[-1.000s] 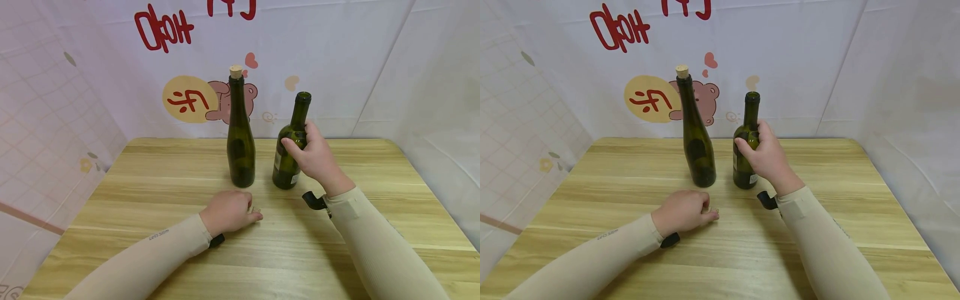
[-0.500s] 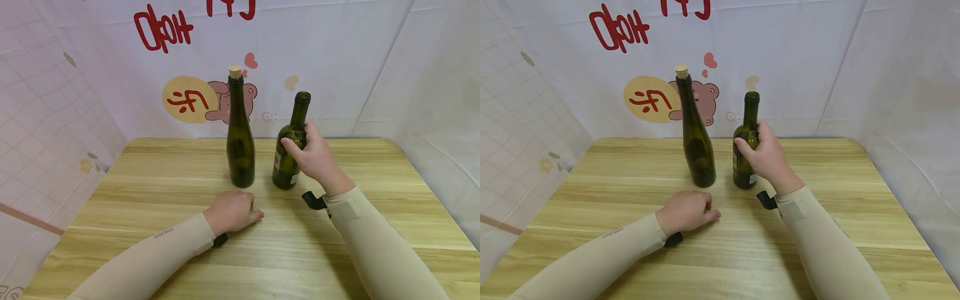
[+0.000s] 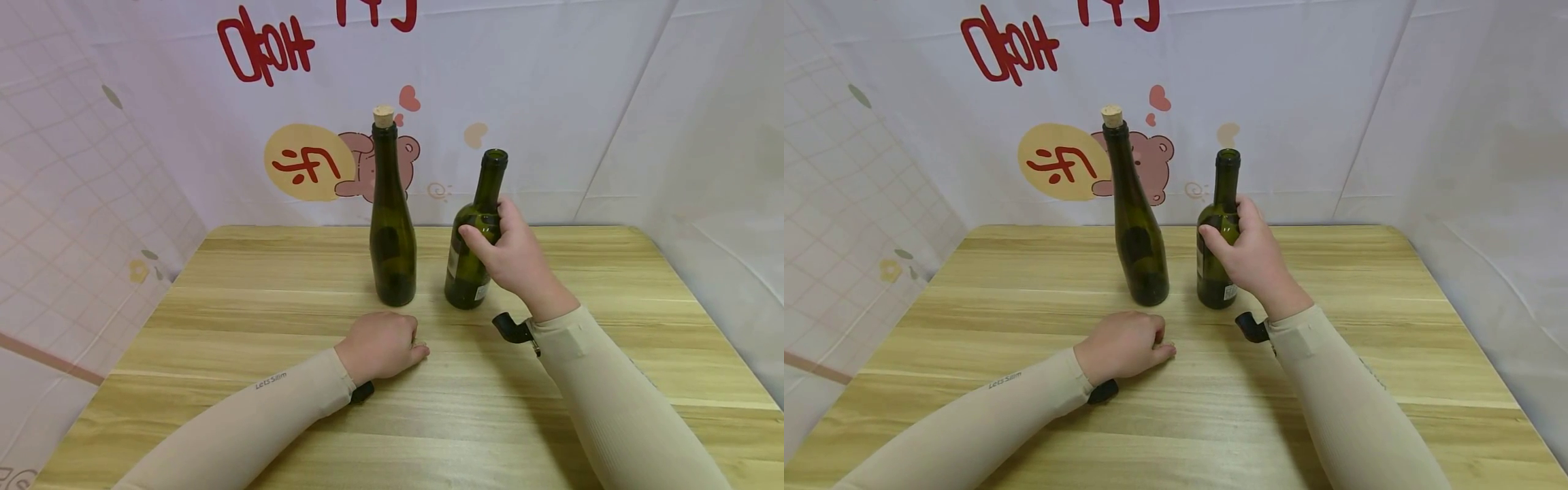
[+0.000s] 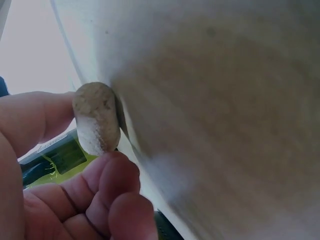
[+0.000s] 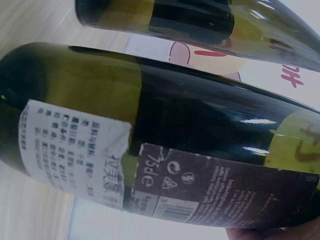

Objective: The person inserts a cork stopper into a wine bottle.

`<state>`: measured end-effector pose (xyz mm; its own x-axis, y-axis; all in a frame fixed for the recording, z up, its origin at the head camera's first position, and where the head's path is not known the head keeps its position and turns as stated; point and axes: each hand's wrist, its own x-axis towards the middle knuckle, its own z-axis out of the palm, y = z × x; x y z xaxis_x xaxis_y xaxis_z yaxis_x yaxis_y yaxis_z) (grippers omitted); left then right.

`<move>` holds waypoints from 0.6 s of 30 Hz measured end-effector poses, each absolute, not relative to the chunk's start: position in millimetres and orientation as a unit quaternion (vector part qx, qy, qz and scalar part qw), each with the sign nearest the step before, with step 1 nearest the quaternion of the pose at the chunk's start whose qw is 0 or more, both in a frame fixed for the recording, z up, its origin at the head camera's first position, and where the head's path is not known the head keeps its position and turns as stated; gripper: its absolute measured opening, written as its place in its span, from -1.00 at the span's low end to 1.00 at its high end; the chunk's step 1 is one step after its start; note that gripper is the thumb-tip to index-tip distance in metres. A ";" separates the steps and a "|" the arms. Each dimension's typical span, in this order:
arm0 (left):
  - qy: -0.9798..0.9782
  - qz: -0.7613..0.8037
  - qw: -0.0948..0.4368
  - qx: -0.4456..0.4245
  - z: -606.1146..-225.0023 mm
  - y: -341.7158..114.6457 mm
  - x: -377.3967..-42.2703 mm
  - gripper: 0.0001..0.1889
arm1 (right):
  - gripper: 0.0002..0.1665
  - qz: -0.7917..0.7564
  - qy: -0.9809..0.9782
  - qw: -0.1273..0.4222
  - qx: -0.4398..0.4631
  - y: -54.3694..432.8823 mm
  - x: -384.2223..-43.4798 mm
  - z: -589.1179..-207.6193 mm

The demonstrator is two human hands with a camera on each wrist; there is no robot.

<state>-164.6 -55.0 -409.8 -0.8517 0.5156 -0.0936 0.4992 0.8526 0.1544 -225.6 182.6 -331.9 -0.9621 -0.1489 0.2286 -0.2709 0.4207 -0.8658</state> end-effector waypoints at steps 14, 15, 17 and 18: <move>0.958 0.061 0.068 0.271 -409.7 -52.5 -166.0 -0.58 | -0.28 0.525 -0.840 0.062 0.121 182.9 -225.7 -332.5; 0.958 0.060 0.069 0.271 -410.0 -52.3 -166.2 -0.58 | -0.28 0.524 -0.841 0.062 0.121 182.9 -225.7 -332.6; 0.958 0.061 0.070 0.271 -410.1 -52.0 -166.2 -0.59 | -0.28 0.524 -0.841 0.062 0.121 182.9 -225.9 -333.0; 0.958 0.061 0.070 0.271 -410.2 -51.8 -166.1 -0.60 | -0.28 0.523 -0.841 0.063 0.121 182.8 -226.0 -333.1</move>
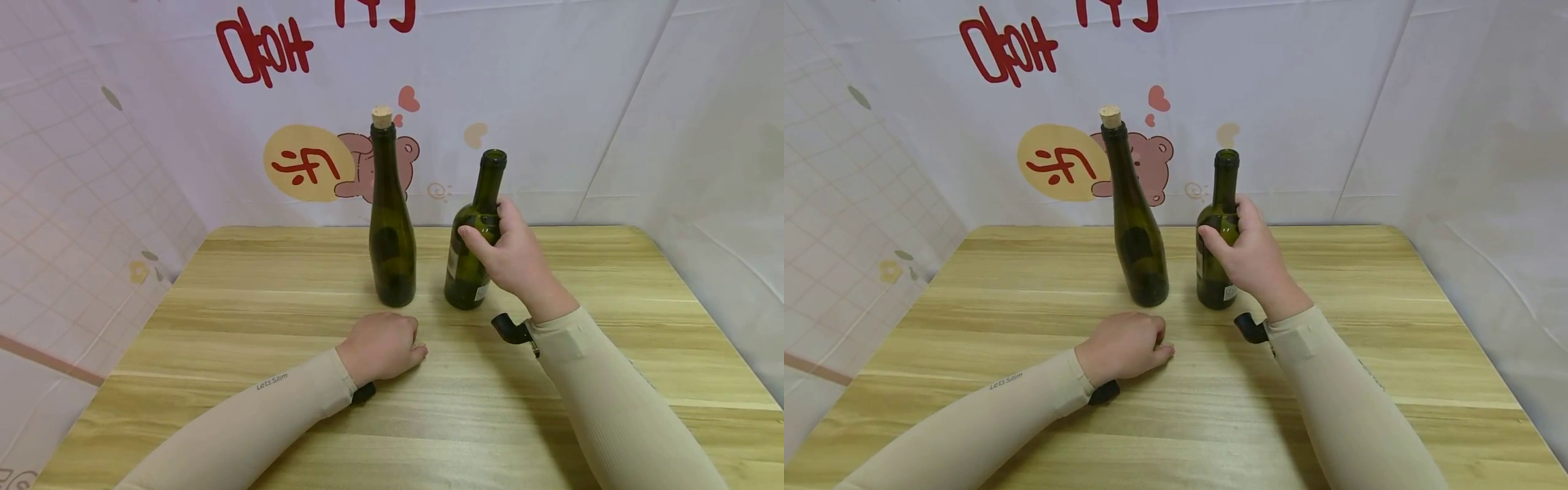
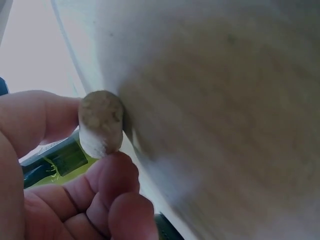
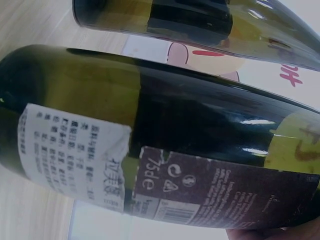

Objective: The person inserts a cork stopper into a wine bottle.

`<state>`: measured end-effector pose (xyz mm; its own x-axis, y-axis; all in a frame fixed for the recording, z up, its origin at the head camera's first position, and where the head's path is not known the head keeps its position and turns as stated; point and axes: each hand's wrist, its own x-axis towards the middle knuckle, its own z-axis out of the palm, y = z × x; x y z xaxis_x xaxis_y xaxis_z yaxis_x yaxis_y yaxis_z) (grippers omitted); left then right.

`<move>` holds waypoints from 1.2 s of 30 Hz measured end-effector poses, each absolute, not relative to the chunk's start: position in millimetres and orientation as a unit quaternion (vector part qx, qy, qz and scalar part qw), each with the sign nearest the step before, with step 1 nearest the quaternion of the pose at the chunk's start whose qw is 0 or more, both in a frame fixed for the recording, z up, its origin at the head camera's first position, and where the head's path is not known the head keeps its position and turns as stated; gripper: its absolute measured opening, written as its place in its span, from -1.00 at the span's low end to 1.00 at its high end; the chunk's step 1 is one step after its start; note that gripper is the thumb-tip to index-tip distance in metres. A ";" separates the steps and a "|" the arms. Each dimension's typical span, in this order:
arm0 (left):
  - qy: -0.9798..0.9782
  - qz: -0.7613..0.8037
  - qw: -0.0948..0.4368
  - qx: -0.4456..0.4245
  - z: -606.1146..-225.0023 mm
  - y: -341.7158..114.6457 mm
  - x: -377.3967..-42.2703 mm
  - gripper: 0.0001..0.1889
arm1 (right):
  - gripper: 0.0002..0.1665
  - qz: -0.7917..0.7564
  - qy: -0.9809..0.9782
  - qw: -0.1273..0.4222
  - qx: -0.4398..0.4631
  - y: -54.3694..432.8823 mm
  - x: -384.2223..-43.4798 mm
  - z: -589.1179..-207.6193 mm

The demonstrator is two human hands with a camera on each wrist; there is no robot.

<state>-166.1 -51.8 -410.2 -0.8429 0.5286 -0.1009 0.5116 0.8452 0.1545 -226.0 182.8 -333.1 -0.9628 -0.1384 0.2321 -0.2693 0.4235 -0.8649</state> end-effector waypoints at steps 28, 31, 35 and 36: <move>0.954 0.105 0.034 0.279 -394.6 -49.7 -167.6 -0.75 | -0.29 0.524 -0.839 0.065 0.128 183.0 -225.6 -334.4; 0.954 0.109 0.029 0.276 -390.3 -49.7 -168.6 -0.79 | -0.29 0.524 -0.840 0.065 0.128 182.9 -225.8 -334.8; 0.955 0.106 0.011 0.276 -385.6 -49.9 -170.9 -0.83 | -0.29 0.525 -0.839 0.065 0.129 183.0 -225.2 -334.6; 0.955 0.107 0.008 0.275 -384.2 -50.0 -171.4 -0.83 | -0.29 0.525 -0.838 0.065 0.130 182.9 -225.1 -334.4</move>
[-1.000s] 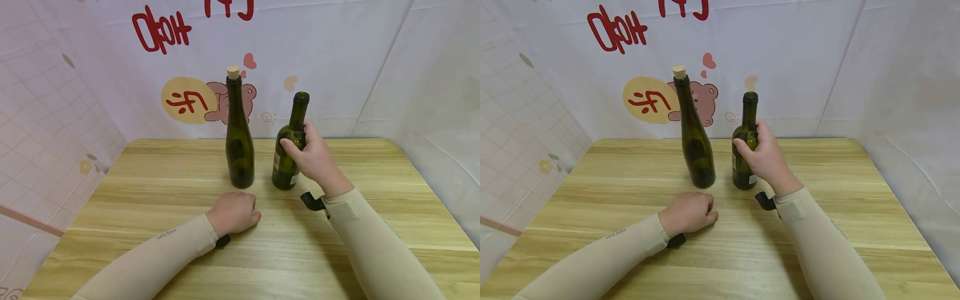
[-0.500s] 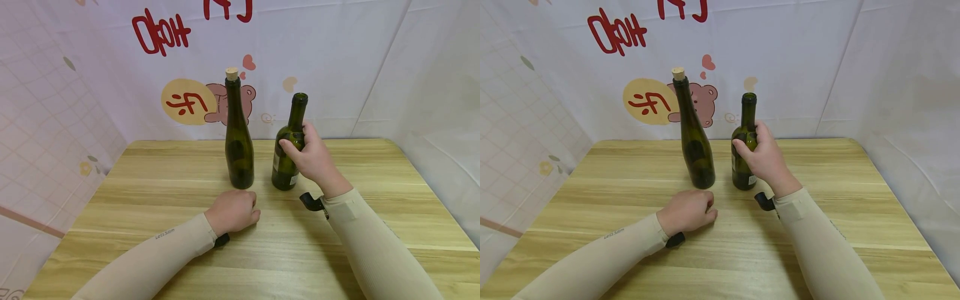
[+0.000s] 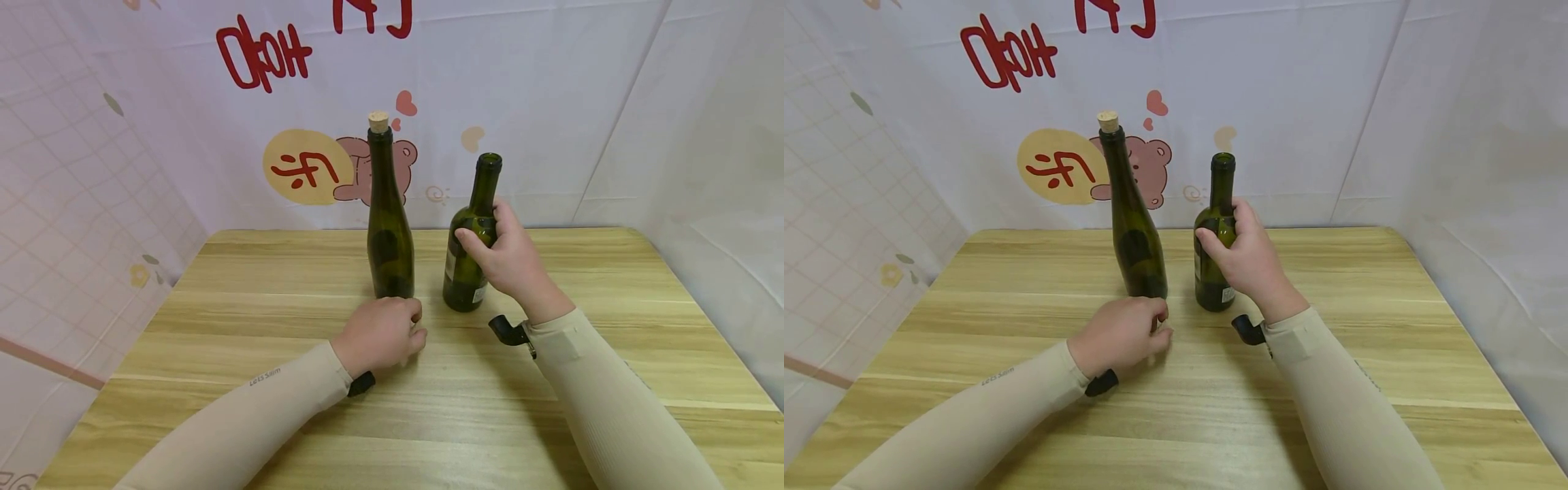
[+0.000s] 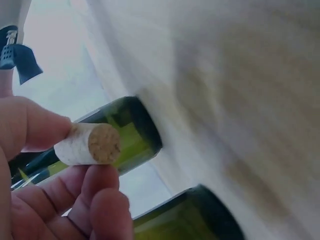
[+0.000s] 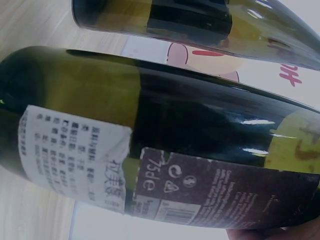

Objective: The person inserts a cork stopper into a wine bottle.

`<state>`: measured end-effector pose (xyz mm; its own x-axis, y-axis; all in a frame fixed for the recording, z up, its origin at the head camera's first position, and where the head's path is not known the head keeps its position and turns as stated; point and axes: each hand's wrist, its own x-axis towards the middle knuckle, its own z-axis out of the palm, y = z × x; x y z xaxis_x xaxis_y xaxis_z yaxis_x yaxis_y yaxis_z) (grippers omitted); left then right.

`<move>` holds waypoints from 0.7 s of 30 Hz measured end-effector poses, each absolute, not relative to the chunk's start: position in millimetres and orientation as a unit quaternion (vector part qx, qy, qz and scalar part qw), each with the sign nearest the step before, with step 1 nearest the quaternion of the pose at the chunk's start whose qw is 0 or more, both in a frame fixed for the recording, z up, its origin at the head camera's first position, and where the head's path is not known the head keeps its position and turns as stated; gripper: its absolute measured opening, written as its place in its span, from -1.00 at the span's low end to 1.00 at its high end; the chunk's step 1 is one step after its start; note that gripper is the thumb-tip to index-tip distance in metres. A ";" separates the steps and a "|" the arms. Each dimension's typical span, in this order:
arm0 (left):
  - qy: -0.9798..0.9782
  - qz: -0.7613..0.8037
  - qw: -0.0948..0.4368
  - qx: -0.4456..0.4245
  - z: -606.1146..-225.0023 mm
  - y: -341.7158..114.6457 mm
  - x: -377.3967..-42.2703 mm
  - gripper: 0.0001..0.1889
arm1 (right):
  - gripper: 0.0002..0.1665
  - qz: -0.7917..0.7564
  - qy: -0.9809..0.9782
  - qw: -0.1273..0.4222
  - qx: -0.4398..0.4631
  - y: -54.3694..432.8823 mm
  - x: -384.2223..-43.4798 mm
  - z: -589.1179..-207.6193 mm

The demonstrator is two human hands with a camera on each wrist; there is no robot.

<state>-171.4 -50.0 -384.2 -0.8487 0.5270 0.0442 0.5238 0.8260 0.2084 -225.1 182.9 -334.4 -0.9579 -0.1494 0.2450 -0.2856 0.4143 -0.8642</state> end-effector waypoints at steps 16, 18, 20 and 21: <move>0.944 0.184 -0.031 0.273 -359.7 -46.1 -179.1 -0.85 | -0.31 0.518 -0.843 0.076 0.122 182.5 -225.2 -334.8; 0.942 0.196 -0.033 0.272 -356.8 -45.9 -179.5 -0.85 | -0.30 0.516 -0.844 0.075 0.121 182.4 -225.1 -334.1; 0.939 0.207 -0.035 0.271 -354.5 -45.7 -180.1 -0.85 | -0.30 0.518 -0.844 0.072 0.120 182.1 -225.3 -333.7; 0.938 0.212 -0.037 0.271 -353.2 -45.7 -180.2 -0.86 | -0.30 0.518 -0.844 0.070 0.120 182.0 -225.3 -333.5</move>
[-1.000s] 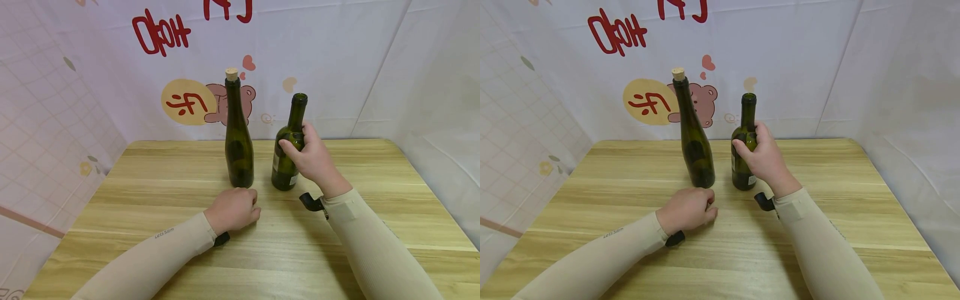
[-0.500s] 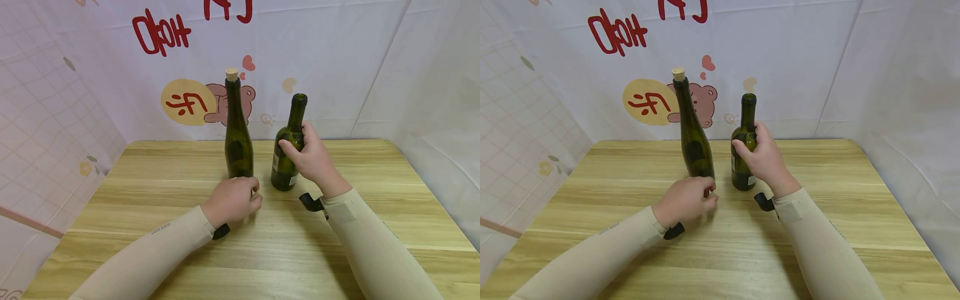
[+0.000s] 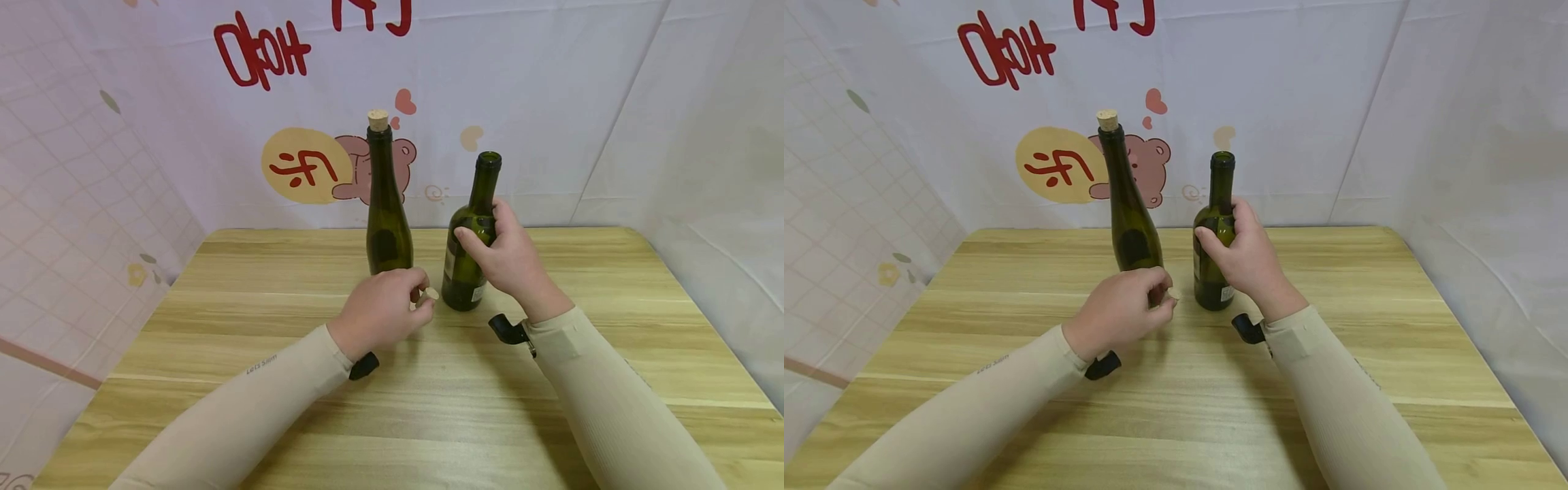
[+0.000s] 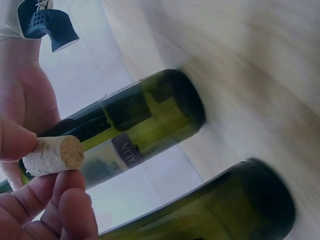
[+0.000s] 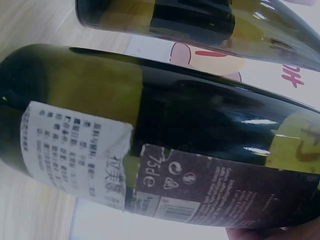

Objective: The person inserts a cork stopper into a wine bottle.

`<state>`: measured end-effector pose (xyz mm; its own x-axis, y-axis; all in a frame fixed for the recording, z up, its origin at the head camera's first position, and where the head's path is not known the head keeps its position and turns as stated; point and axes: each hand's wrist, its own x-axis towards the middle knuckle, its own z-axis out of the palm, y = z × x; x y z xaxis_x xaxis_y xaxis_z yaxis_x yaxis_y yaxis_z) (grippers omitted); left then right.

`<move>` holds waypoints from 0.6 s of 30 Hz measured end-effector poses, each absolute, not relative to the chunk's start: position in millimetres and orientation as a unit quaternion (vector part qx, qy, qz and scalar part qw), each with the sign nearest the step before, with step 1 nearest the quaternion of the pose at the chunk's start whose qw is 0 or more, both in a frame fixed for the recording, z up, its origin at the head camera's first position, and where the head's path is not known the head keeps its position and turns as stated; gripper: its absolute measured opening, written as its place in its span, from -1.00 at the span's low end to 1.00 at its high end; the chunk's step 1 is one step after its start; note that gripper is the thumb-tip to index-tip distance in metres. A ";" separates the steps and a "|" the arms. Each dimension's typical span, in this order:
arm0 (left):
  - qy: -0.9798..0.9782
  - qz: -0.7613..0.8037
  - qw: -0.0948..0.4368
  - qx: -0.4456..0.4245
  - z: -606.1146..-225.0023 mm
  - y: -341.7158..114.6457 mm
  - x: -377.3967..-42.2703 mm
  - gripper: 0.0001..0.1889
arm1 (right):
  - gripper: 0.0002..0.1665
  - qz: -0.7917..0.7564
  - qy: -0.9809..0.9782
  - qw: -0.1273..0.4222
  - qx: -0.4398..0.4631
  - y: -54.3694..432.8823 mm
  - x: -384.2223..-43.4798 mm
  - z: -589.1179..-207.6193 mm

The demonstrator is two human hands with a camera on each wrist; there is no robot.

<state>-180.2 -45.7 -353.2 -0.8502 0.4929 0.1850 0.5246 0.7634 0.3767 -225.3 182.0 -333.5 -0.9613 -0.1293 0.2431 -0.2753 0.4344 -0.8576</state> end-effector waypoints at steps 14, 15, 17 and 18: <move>-0.916 -0.269 0.103 -0.279 -335.4 -43.1 -184.8 -0.90 | -0.30 0.520 -0.842 0.069 0.123 181.5 -226.1 -333.1; -0.914 -0.273 0.107 -0.280 -333.7 -42.7 -185.5 -0.90 | -0.30 0.520 -0.842 0.069 0.123 181.6 -226.1 -333.1; -0.910 -0.282 0.118 -0.280 -330.2 -41.8 -187.2 -0.90 | -0.30 0.517 -0.844 0.071 0.123 181.9 -226.3 -333.1; -0.908 -0.286 0.122 -0.281 -328.2 -41.4 -188.0 -0.90 | -0.30 0.517 -0.844 0.071 0.123 181.9 -226.4 -333.1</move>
<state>-188.0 -41.4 -328.2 -0.8127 0.4401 0.3820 0.5796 0.6785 0.4514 -226.4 181.9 -333.1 -0.9596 -0.1344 0.2471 -0.2812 0.4348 -0.8555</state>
